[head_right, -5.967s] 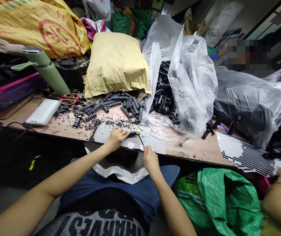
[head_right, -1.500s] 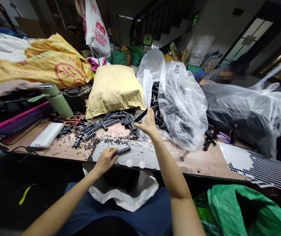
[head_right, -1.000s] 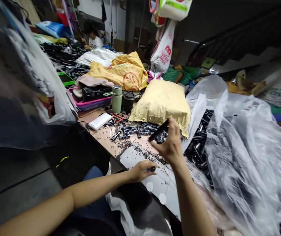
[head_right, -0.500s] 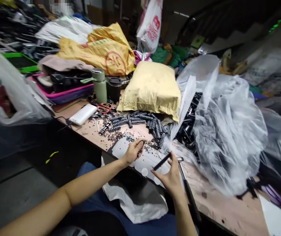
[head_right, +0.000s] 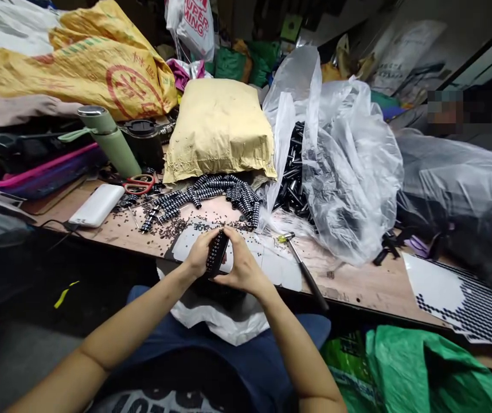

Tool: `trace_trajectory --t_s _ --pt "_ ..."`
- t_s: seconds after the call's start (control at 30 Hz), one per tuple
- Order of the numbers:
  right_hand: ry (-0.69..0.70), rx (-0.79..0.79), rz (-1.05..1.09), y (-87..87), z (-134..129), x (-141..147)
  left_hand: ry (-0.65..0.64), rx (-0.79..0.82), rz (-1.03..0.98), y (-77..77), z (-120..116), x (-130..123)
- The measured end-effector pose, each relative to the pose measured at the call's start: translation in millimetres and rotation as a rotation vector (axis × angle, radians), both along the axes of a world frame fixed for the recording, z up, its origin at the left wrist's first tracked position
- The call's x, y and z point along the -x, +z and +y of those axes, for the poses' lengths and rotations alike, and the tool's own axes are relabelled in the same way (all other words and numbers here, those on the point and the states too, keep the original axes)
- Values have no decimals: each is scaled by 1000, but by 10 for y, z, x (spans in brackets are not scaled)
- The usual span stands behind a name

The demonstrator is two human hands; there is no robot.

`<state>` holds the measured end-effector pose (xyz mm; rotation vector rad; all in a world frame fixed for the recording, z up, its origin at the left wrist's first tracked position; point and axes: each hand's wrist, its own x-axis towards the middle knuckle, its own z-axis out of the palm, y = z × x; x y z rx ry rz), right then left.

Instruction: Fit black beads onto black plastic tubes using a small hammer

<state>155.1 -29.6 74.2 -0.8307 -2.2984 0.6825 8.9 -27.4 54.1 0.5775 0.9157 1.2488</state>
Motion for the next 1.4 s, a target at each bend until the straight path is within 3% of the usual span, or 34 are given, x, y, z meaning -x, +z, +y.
trace_trajectory --t_s 0.17,0.57,0.73,0.83,0.9,1.03,1.1,1.17,1.3,1.33,1.4 --pt "-29 85 -21 -78 -55 -24 -68 54 6 27 -41 -76" --pt "-182 144 -23 -512 37 43 -109 228 98 -71 86 -108" --pt "-246 209 -28 -605 35 43 -186 234 104 -168 140 -136" --pt "-260 158 -36 -601 12 44 -255 265 154 -188 126 -131" --pt "-293 83 -52 -613 19 26 -275 187 275 -195 85 -103" --pt "-438 -38 -149 -795 97 -80 -140 -318 811 -285 -22 -64" --pt "-508 -56 -185 -915 115 -136 -177 -497 1088 -349 -68 -109" --pt "-537 -54 -212 -984 95 -179 -259 -574 1306 -403 -95 -181" --pt "-493 -57 -307 -879 -8 -405 -386 -704 1517 -466 -73 -214" --pt "-532 -71 -334 -821 -32 -525 -414 -753 1525 -484 -51 -182" --pt "-745 -108 -413 -712 -88 -834 -446 -851 1545 -526 5 -85"
